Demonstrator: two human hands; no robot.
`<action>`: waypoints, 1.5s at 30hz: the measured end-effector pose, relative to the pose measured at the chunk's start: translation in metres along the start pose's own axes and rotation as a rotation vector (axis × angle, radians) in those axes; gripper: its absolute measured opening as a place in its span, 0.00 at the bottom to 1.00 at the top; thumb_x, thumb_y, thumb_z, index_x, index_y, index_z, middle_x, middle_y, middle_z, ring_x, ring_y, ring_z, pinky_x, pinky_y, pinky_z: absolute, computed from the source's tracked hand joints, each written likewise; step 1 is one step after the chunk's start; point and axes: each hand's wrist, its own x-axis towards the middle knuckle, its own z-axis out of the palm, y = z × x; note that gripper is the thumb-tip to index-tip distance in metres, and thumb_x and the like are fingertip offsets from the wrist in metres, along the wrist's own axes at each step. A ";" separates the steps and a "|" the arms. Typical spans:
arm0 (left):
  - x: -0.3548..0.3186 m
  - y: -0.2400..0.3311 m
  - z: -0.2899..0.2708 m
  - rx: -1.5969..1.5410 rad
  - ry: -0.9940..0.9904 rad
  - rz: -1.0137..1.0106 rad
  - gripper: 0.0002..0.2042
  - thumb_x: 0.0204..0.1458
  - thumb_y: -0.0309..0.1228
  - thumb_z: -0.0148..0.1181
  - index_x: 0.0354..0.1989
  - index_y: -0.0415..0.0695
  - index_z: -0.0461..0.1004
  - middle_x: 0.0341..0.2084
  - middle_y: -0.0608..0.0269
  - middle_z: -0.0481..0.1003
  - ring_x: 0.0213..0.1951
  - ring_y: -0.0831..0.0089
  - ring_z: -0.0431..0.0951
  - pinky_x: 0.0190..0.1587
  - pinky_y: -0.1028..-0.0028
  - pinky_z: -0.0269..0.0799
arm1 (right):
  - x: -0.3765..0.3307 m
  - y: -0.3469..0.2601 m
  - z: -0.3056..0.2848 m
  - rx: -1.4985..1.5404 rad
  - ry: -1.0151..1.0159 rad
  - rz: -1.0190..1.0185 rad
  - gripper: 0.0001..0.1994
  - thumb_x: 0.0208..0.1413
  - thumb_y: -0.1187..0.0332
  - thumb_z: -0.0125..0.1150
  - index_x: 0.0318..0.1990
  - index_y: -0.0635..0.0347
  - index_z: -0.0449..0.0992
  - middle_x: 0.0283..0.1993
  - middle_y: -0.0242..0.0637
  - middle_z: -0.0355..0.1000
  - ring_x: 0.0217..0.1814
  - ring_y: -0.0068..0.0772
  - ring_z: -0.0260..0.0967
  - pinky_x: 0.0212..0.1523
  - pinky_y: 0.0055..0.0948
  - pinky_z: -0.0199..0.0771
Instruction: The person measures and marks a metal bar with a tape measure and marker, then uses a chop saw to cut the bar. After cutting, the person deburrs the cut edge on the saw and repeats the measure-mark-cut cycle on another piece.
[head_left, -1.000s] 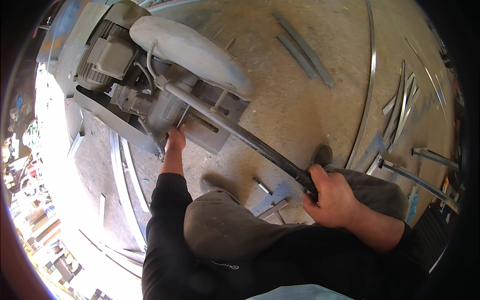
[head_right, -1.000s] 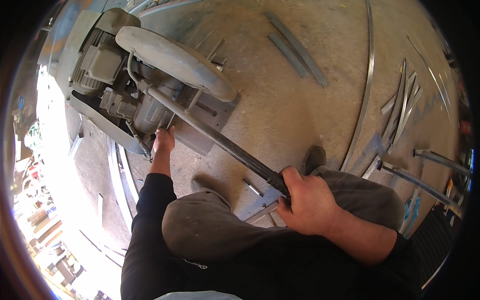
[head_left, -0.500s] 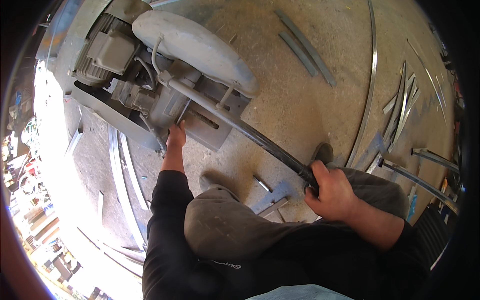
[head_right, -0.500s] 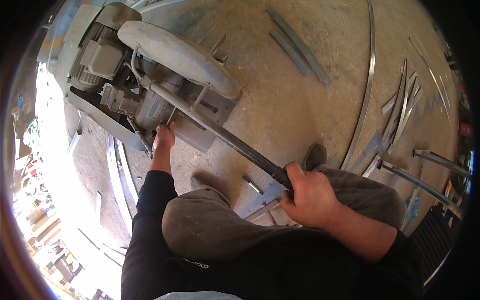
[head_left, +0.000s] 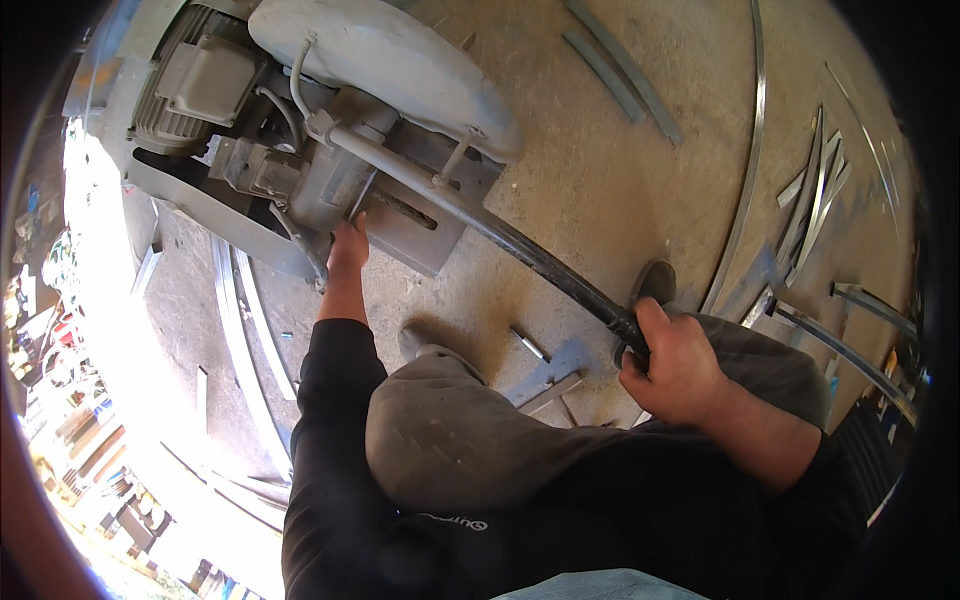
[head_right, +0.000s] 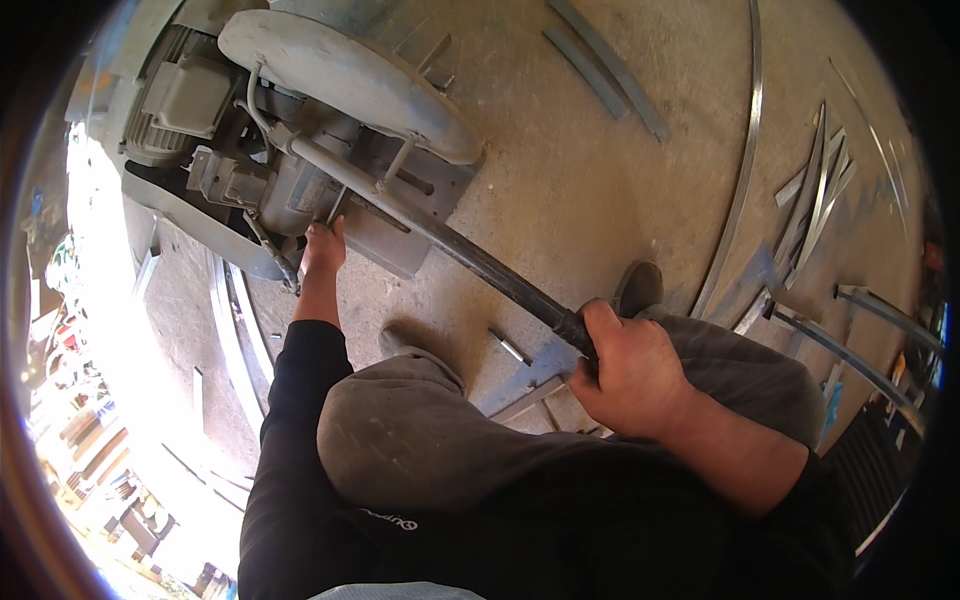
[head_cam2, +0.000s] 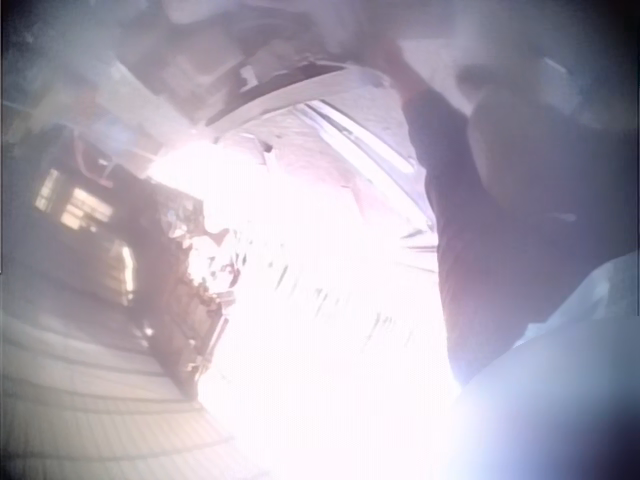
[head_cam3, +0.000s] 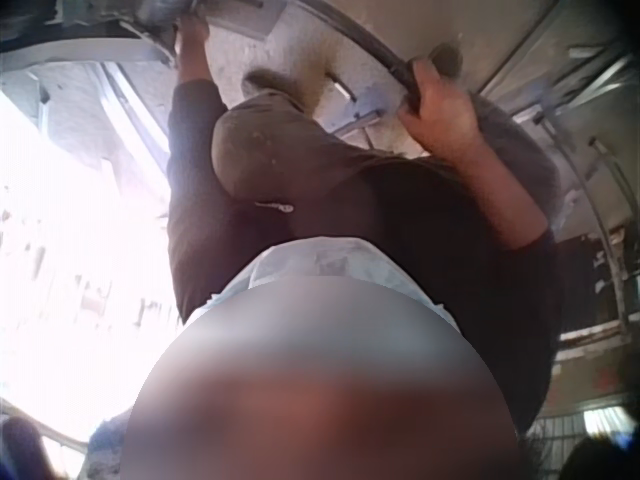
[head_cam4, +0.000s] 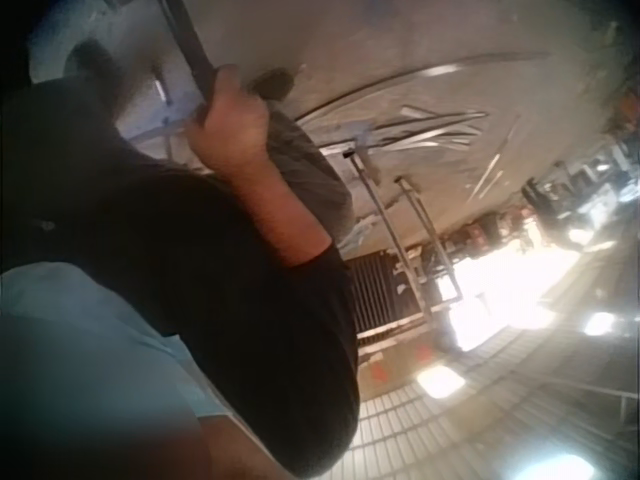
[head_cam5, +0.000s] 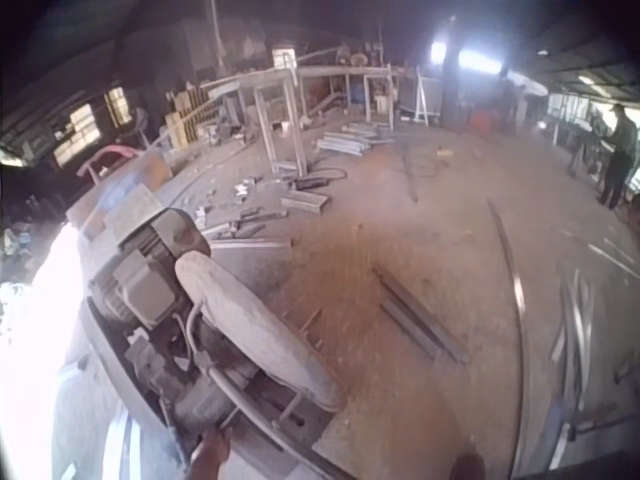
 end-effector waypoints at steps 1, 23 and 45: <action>-0.001 0.002 -0.002 -0.022 -0.002 -0.019 0.45 0.67 0.65 0.40 0.63 0.22 0.61 0.59 0.22 0.69 0.59 0.34 0.76 0.59 0.50 0.77 | 0.000 0.001 0.001 -0.006 0.001 -0.003 0.15 0.50 0.72 0.66 0.41 0.63 0.66 0.25 0.54 0.73 0.30 0.65 0.75 0.33 0.57 0.76; 0.006 -0.002 0.008 0.099 -0.003 -0.061 0.45 0.66 0.65 0.42 0.64 0.23 0.59 0.61 0.23 0.68 0.59 0.35 0.76 0.59 0.49 0.77 | 0.004 0.009 0.008 -0.042 0.009 -0.014 0.15 0.49 0.71 0.64 0.42 0.64 0.66 0.24 0.55 0.72 0.30 0.66 0.75 0.35 0.59 0.74; 0.001 0.007 -0.006 -0.038 -0.029 -0.113 0.43 0.66 0.64 0.44 0.63 0.26 0.60 0.60 0.25 0.70 0.58 0.34 0.77 0.58 0.46 0.76 | 0.007 0.013 0.012 -0.042 -0.002 -0.002 0.15 0.48 0.72 0.64 0.42 0.66 0.68 0.26 0.55 0.73 0.32 0.65 0.75 0.36 0.57 0.75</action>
